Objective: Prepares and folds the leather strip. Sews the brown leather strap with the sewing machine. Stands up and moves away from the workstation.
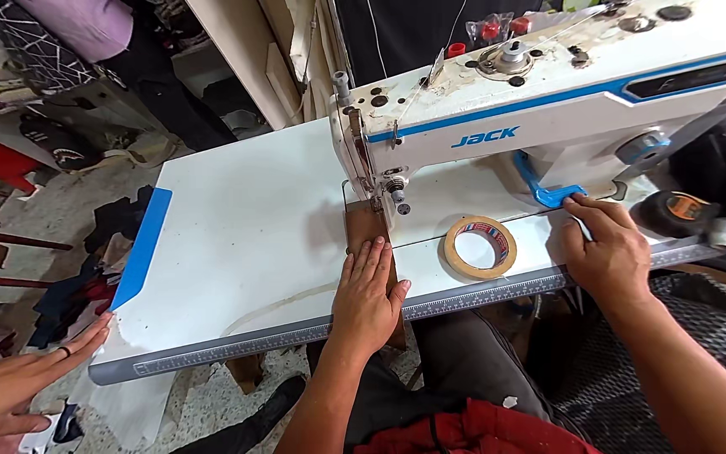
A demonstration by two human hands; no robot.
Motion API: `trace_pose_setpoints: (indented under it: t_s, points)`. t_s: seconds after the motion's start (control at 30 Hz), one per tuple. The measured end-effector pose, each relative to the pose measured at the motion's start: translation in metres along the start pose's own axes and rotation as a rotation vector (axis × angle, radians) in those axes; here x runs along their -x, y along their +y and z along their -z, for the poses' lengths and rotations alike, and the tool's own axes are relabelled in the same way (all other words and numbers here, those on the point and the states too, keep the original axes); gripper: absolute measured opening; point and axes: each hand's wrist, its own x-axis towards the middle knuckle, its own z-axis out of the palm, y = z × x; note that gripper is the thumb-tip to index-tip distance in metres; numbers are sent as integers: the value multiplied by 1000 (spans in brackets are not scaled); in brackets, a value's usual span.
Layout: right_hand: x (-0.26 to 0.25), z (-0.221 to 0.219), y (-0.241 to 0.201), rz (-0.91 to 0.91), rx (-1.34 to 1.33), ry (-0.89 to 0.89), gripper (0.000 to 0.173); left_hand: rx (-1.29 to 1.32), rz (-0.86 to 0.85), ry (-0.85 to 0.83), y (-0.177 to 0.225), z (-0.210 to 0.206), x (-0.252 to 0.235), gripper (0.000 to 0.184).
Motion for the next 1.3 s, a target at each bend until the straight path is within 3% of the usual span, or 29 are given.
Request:
trace_pose_setpoints:
  t_s: [0.37, 0.53, 0.63, 0.7, 0.8, 0.87, 0.97, 1.17, 1.3]
  points:
    - [1, 0, 2, 26, -6, 3, 43, -3, -7, 8, 0, 0, 5, 73]
    - [16, 15, -5, 57, -155, 95, 48, 8, -4, -22, -1, 4, 2, 74]
    - [58, 29, -45, 77, -306, 100, 31, 10, 2, -38, -1, 5, -1, 75]
    - [95, 29, -84, 49, -520, -199, 28, 19, 7, -39, -1, 6, -1, 75]
    - [124, -1, -126, -5, -741, -899, 29, 31, 10, -41, -1, 5, -2, 76]
    - [130, -32, -141, -85, -768, -1083, 39, 26, 11, -39, -1, 5, -4, 76]
    - [127, -65, -155, -225, -779, -1073, 47, 28, 22, -56, -1, 7, -4, 76]
    - [132, -85, -163, -224, -876, -934, 35, 37, 21, -39, -1, 5, -5, 75]
    - [136, -91, -164, -383, -1059, -806, 38, 58, 9, -26, -3, 6, -8, 75]
